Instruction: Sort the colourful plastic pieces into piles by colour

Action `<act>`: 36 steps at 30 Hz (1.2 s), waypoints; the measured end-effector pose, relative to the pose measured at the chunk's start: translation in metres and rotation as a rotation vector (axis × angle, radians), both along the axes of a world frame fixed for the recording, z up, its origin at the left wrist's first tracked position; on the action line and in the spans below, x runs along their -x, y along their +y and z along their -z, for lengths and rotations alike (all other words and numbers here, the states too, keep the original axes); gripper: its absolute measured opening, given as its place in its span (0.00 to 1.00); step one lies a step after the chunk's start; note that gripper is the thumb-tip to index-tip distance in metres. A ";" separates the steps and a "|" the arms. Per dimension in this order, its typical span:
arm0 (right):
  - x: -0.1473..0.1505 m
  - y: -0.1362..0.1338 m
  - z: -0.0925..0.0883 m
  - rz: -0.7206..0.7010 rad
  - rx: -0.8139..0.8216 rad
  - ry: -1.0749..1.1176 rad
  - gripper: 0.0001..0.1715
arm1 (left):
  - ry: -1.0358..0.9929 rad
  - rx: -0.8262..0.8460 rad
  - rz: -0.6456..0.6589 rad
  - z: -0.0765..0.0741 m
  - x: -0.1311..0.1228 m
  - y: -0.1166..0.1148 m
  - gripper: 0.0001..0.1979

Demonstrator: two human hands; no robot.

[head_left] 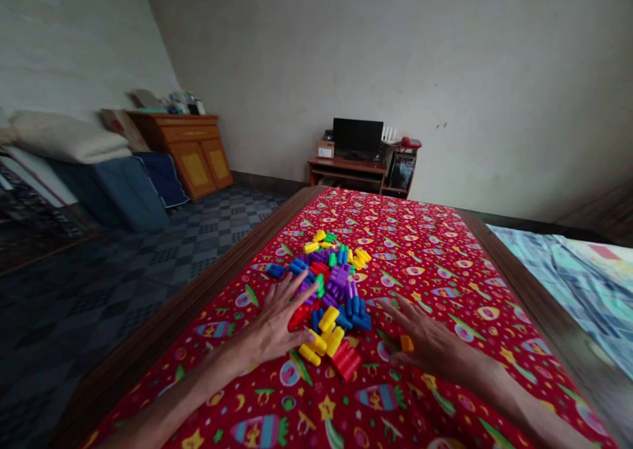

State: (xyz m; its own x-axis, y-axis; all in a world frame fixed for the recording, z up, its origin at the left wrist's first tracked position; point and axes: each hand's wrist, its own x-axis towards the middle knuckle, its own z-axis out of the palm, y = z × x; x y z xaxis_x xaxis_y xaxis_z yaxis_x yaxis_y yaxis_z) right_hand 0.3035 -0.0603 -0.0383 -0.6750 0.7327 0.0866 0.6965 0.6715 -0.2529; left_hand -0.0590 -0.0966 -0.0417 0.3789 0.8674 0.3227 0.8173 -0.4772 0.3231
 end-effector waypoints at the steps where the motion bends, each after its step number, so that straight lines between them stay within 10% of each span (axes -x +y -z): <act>1: 0.003 -0.004 0.008 0.004 0.007 -0.005 0.51 | 0.058 -0.010 0.026 0.001 -0.009 -0.006 0.39; 5: 0.054 -0.004 0.022 -0.088 0.016 0.199 0.47 | 0.100 -0.051 -0.034 0.003 -0.031 -0.001 0.28; 10: 0.111 0.027 -0.006 -0.257 0.042 0.414 0.40 | 0.024 -0.125 -0.108 0.000 -0.015 0.037 0.21; 16: 0.066 0.019 -0.035 -0.228 -0.006 0.383 0.33 | -0.117 -0.169 -0.205 -0.005 0.034 0.062 0.22; 23: 0.050 -0.024 0.002 -0.444 0.000 0.134 0.51 | -0.317 0.086 -0.351 0.009 0.042 0.095 0.36; 31: 0.156 0.044 -0.004 -0.450 -0.238 0.306 0.41 | -0.391 0.107 -0.167 0.009 0.027 0.095 0.32; 36: 0.154 0.095 -0.021 -0.144 -0.170 0.590 0.32 | -0.413 0.066 -0.227 -0.005 0.051 0.129 0.33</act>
State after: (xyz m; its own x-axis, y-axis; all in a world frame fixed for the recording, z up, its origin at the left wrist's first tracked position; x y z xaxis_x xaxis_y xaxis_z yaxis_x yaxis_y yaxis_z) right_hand 0.1494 0.0345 -0.0171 -0.5689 0.5814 0.5816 0.3721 0.8127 -0.4484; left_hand -0.1099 0.0324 -0.0370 0.0293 0.9370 0.3481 0.6952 -0.2693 0.6664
